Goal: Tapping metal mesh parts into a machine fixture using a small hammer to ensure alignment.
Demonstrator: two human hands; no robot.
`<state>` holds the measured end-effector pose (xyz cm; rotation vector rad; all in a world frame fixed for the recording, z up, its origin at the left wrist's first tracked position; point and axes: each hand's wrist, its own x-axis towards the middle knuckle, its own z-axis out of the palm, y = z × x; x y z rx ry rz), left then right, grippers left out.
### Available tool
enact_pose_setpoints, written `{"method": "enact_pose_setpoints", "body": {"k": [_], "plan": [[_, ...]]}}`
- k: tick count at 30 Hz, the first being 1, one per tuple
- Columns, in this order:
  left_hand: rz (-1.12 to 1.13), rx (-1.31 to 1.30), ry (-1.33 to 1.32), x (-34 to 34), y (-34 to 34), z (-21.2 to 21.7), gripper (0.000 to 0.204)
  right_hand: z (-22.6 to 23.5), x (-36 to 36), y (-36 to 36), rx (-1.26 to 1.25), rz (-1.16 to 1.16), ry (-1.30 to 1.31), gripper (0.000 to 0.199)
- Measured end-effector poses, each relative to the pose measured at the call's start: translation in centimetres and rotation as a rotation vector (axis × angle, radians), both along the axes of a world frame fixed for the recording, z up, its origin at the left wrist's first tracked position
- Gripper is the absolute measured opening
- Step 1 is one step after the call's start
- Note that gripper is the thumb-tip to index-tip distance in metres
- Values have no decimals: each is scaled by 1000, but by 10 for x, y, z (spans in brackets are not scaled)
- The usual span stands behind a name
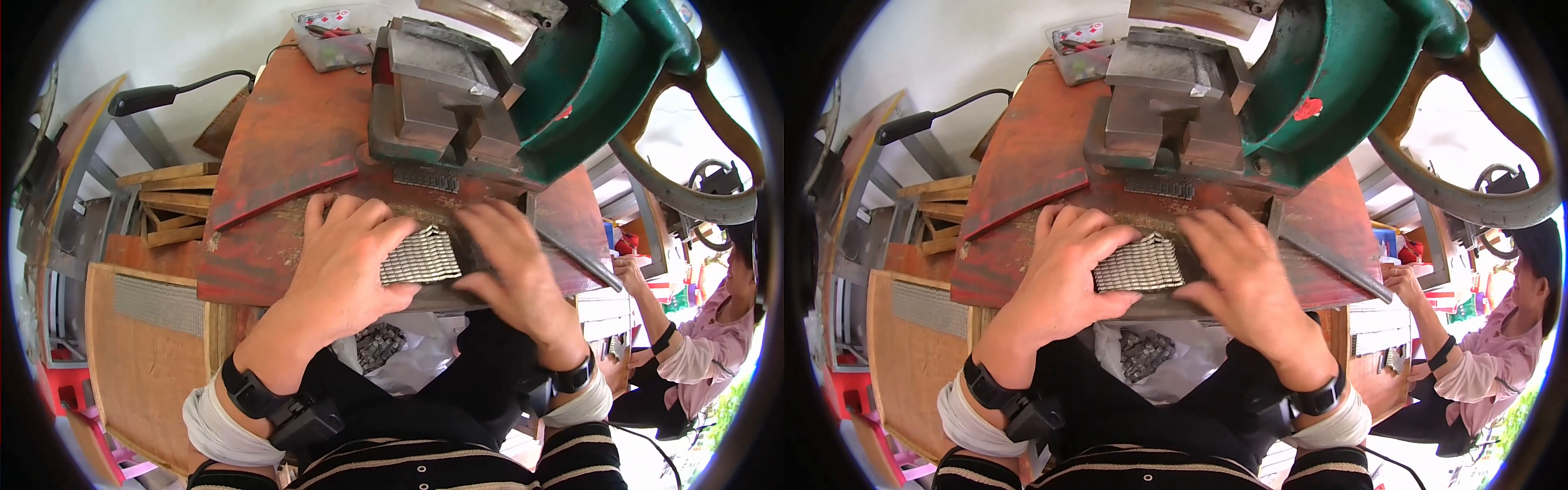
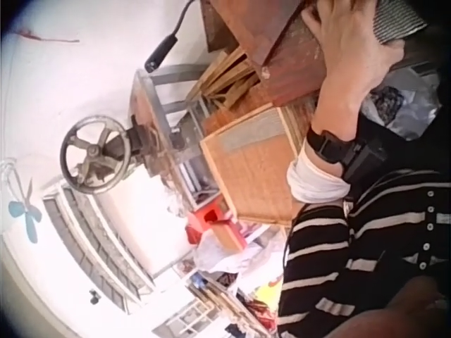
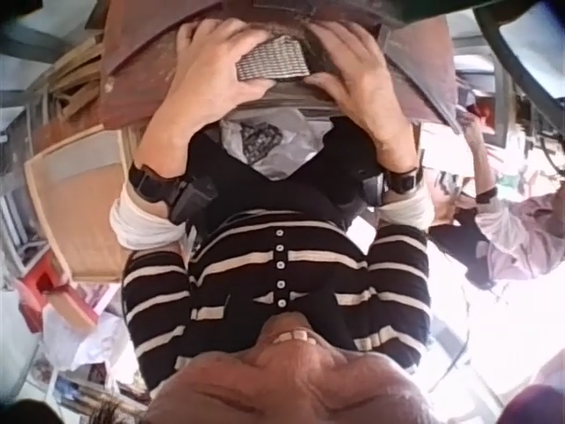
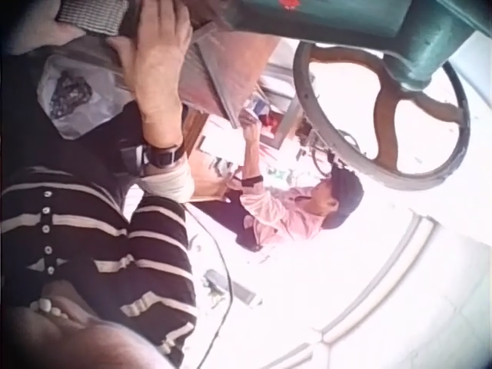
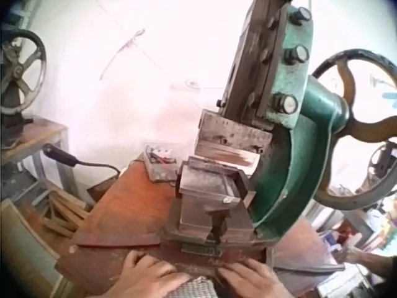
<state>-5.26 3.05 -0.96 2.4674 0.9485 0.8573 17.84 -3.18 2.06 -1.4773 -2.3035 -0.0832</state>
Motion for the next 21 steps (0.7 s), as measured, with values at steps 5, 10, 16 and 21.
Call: {"method": "enact_pose_setpoints", "body": {"k": [5, 10, 16, 21], "plan": [[-26, -17, -34, 2, 0, 7, 55, 14, 93, -25, 45, -406, -62, 53], [-40, -75, -56, -3, 0, 5, 56, -1, 118, -8, -188, -326, 176, 41], [48, -38, -28, 1, -5, 1, 56, 33, 53, -16, -132, -156, 69, 32], [81, -11, -21, -1, -5, 2, 54, 53, -13, -1, -183, 2, 128, 35]]}}
